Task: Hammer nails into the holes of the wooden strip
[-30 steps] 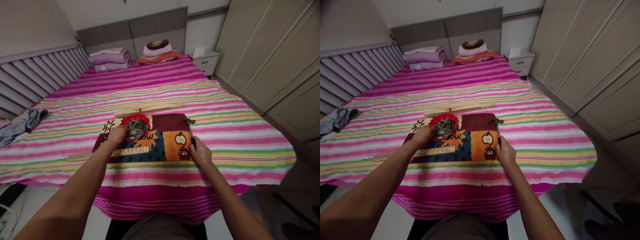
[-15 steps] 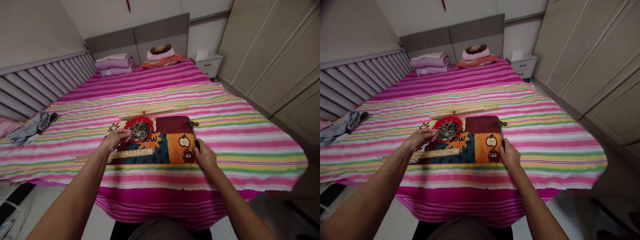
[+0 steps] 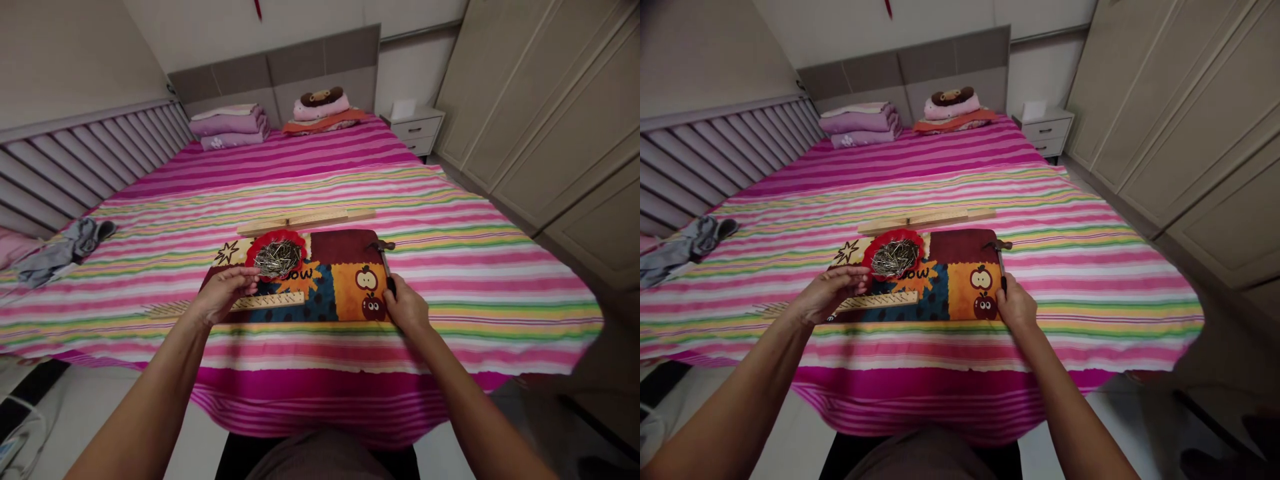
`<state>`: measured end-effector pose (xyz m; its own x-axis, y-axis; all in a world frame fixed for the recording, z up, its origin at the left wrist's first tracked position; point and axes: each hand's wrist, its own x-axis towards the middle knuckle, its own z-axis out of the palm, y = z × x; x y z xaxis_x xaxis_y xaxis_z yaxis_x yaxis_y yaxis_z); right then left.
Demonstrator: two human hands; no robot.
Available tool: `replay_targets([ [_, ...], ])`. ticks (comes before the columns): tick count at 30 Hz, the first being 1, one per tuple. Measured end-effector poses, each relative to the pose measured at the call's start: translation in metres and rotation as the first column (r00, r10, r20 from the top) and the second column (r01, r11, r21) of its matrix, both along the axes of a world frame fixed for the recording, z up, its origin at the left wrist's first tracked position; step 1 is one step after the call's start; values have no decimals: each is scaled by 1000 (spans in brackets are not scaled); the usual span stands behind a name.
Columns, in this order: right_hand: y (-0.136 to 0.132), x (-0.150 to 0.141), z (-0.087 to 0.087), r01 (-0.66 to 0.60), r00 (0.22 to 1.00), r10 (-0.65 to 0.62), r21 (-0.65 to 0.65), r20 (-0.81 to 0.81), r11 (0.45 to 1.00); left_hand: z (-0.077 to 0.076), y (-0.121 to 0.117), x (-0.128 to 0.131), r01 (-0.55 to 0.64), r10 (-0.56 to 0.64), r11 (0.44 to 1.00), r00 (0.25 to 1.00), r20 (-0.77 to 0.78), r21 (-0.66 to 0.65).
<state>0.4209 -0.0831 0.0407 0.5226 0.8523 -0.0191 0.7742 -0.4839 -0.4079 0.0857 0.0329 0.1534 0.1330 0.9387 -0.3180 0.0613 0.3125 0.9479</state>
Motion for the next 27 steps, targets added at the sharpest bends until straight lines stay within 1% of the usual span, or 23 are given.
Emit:
replay_targets([
  [2,0,0,2,4,1000,-4,-3,-5,1000,2,-9,0,19,-19,1000,1000,-9,-3],
  [5,-1,-1,3,5,1000,-5,-12,-14,1000,4,-26,4,9,-9,1000,999,-44,1],
  [8,-1,0,3,4,1000,-4,-15,-12,1000,0,-43,12,7,-5,999,997,-78,31],
  [12,-1,1,-1,-4,1000,4,-4,-8,1000,-17,-62,24,6,2,998,994,-113,70],
  [14,-1,2,-3,-5,1000,5,8,-12,1000,-27,-69,31,-28,33,997,996,-78,71],
  [18,-1,2,-3,-8,1000,8,15,-17,1000,-42,-75,45,-152,154,988,987,46,-38],
  [21,-1,2,-3,-3,1000,3,2,-19,1000,-52,-78,51,-237,246,966,965,93,-99],
  [23,0,2,-2,-1,1000,1,-1,-22,1000,-61,-80,48,-278,292,951,951,101,-133],
  [25,-1,3,-2,-4,1000,4,-3,-19,1000,-71,-81,40,-314,329,935,941,73,-166],
  [27,-1,2,-1,-7,1000,7,-5,-8,1000,-80,-81,29,-339,345,929,938,20,-147],
])
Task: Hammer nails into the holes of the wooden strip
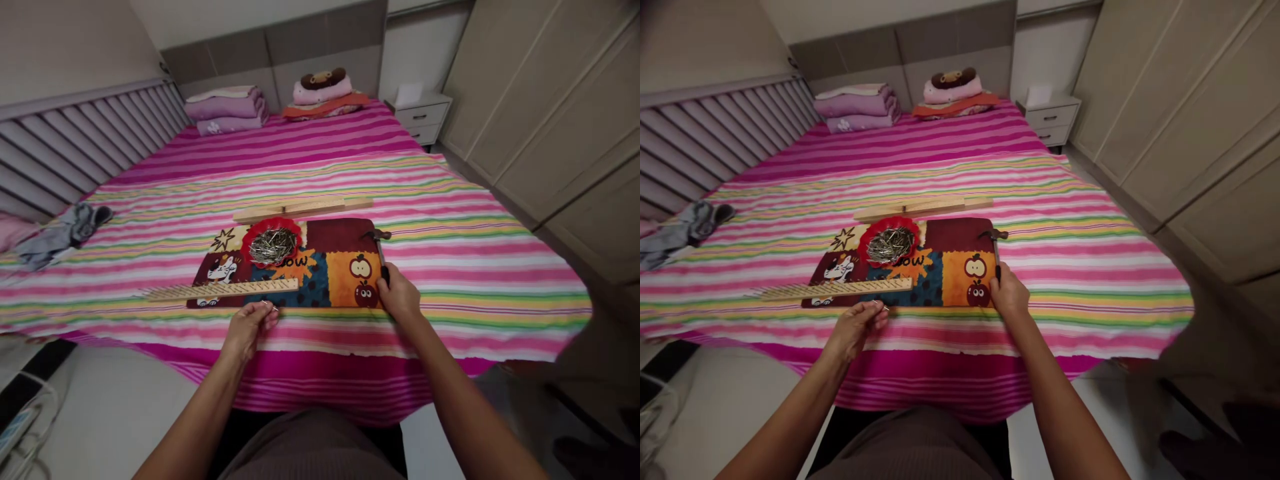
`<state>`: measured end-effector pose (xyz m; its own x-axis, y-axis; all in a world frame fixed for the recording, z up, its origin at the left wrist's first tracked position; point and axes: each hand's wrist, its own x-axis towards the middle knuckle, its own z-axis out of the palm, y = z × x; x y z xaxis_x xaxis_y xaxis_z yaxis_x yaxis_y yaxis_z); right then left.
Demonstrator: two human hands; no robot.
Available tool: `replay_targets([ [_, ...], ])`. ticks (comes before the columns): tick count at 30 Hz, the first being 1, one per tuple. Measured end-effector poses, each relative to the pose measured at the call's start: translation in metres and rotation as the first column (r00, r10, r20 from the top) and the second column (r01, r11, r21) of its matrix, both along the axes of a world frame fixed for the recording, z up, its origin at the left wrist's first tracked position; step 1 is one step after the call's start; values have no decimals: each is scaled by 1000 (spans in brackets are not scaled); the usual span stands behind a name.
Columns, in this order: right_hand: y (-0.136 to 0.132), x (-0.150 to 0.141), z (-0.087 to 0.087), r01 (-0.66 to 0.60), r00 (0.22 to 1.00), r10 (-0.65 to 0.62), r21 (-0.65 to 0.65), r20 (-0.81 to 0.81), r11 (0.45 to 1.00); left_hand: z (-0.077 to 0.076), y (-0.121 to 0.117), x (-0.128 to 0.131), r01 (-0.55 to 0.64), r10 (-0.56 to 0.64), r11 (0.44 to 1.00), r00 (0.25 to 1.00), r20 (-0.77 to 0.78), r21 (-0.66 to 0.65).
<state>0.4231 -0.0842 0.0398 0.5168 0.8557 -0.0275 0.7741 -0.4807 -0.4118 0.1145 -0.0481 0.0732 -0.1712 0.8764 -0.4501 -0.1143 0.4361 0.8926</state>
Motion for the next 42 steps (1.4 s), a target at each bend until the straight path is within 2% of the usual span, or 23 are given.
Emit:
replay_targets([
  [3,-2,-1,3,-2,1000,2,-11,9,1000,-11,-1,-9,97,-79,989,985,-154,112],
  [5,-2,-2,4,-6,1000,7,-25,10,1000,-15,-2,-4,276,-198,936,925,-324,217],
  [6,-3,-2,5,-8,1000,9,-32,14,999,-17,-3,3,379,-237,882,870,-432,279],
  [8,-3,-2,5,-12,1000,13,-37,24,999,-19,-3,20,578,-250,717,735,-630,390],
  [9,-2,-2,5,-14,999,15,-39,28,999,-20,-3,29,662,-249,636,662,-707,396],
  [10,-2,-2,6,-15,999,16,-43,31,999,-21,-1,37,727,-243,579,586,-773,369],
  [11,-2,-2,6,-15,999,17,-49,31,999,-21,0,44,769,-231,552,513,-826,323],
  [13,-2,-2,7,-12,1000,13,-59,28,998,-21,5,53,809,-213,547,383,-899,215],
  [15,-2,-2,7,-4,1000,6,-62,25,998,-22,9,56,820,-201,556,289,-936,134],
  [17,-2,-2,6,-6,1000,7,-41,31,999,-23,12,55,834,-192,544,233,-953,95],
  [19,-2,-1,5,-13,999,14,-17,43,1000,-24,13,53,845,-182,528,213,-960,88],
  [22,-2,0,2,-17,999,17,-11,51,1000,-25,12,49,842,-173,530,219,-960,96],
  [25,-2,0,1,-16,999,17,-14,43,1000,-24,12,39,824,-173,559,230,-958,97],
  [28,-2,-1,2,-17,999,18,-18,31,1000,-22,12,22,788,-148,598,289,-946,147],
  [31,-2,-1,2,-9,1000,10,-16,27,1000,-17,9,5,729,-106,622,440,-892,285],
  [35,-2,-1,2,-1,1000,2,-10,20,1000,-9,-2,-6,535,-13,728,635,-772,428],
  [38,-1,-1,2,1,1000,-1,2,3,1000,-8,-11,-7,386,10,806,750,-662,449],
  [42,-2,-1,0,4,1000,-4,20,-2,1000,-11,-14,-8,90,71,910,929,-364,406],
])
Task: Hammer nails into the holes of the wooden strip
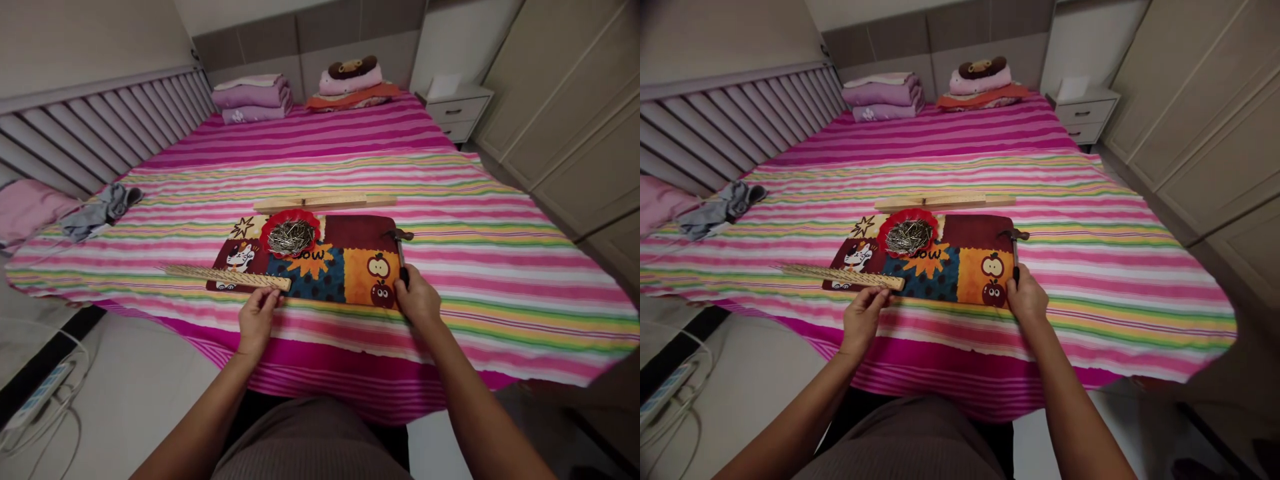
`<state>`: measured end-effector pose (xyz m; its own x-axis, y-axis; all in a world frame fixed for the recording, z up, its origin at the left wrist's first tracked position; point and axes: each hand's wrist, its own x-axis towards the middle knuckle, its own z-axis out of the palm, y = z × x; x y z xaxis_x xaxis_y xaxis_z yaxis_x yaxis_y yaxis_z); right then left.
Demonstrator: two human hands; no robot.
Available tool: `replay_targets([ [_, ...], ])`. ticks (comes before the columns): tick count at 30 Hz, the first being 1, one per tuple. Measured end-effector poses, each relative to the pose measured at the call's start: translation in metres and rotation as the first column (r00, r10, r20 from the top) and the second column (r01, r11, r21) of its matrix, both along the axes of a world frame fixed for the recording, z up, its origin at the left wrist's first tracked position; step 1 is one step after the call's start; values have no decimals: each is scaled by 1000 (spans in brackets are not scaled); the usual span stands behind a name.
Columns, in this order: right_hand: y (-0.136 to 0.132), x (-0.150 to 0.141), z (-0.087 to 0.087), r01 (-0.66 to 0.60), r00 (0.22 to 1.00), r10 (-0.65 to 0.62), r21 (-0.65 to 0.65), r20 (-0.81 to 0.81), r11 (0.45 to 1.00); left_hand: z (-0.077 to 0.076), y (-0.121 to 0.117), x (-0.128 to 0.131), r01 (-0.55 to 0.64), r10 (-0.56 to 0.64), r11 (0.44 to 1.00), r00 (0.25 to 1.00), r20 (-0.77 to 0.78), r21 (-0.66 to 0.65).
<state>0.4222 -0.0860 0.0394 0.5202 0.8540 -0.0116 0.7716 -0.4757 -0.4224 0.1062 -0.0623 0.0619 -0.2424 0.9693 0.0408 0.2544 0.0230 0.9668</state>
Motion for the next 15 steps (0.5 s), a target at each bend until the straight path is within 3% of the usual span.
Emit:
replay_targets([
  [3,0,0,-2,-3,1000,3,29,7,1000,-2,1,-2,-69,74,997,981,181,-37],
  [6,0,1,-2,-5,1000,5,31,8,1000,-4,3,0,-79,79,997,976,201,-4],
  [15,-1,1,-3,-9,1000,8,29,13,1000,-26,14,5,-99,115,985,987,-112,142],
])
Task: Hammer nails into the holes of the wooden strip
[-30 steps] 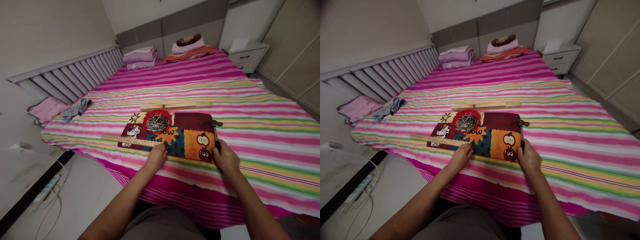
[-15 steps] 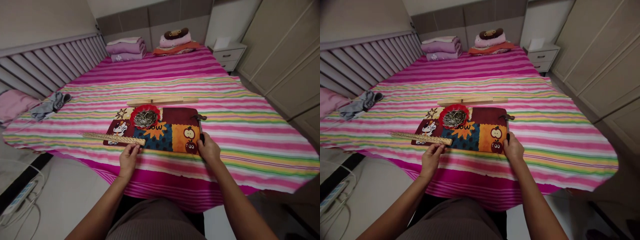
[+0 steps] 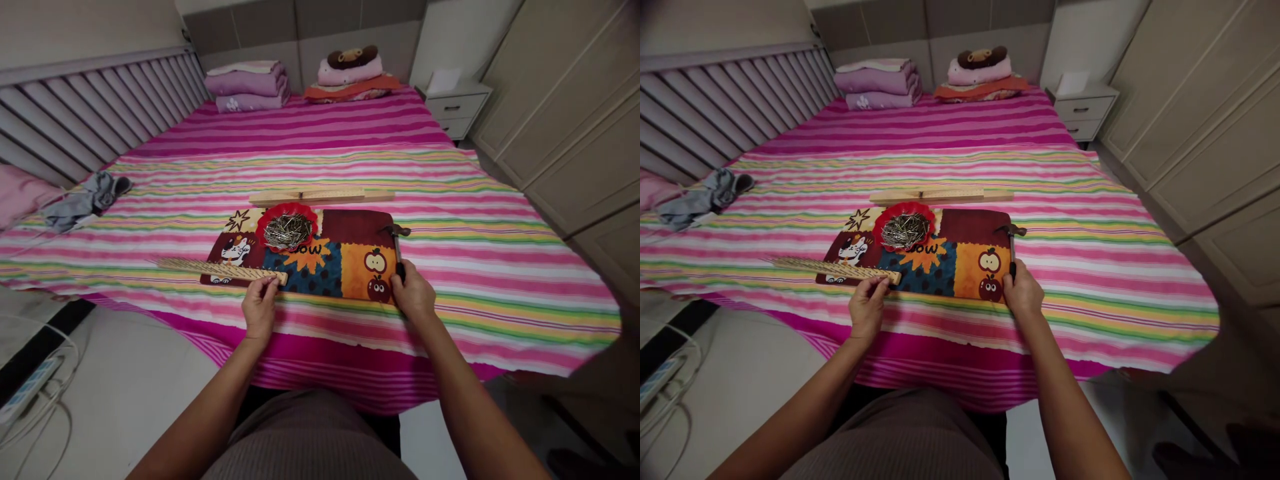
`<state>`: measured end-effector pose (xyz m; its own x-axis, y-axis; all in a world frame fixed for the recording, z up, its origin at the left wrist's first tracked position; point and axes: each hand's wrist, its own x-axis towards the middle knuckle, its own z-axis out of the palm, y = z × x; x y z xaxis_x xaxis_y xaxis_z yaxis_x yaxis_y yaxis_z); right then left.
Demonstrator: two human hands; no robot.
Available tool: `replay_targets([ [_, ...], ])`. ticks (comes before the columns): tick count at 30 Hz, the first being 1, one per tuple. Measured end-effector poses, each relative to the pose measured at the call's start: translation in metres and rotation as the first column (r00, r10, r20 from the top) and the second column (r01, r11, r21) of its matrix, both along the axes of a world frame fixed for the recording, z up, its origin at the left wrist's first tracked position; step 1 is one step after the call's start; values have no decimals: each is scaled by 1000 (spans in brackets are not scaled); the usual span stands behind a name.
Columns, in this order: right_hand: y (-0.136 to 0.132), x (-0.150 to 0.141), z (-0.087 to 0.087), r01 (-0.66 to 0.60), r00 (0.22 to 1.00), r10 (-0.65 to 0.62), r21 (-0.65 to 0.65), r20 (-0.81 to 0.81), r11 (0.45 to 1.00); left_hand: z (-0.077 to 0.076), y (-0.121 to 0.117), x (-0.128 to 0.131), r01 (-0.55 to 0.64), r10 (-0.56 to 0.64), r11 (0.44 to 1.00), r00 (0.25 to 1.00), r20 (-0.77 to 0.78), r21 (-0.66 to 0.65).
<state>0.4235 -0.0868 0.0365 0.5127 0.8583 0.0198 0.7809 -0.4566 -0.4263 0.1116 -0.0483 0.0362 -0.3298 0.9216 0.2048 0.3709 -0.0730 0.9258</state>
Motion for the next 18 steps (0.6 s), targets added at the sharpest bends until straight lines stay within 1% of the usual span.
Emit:
replay_targets([
  [3,0,0,-1,-2,1000,2,20,6,1000,-6,2,-1,11,-11,1000,998,-56,2],
  [7,0,0,0,1,1000,-1,20,0,1000,-9,2,0,15,-16,1000,999,-44,-22],
  [11,0,-1,2,6,1000,-6,-7,-13,1000,-9,4,3,18,-20,999,999,-45,-43],
  [15,0,0,1,6,1000,-6,2,-8,1000,-7,5,5,3,-7,999,996,-87,-38],
  [18,0,1,-1,0,1000,0,3,-5,1000,-7,5,6,4,-8,999,997,-82,-49],
])
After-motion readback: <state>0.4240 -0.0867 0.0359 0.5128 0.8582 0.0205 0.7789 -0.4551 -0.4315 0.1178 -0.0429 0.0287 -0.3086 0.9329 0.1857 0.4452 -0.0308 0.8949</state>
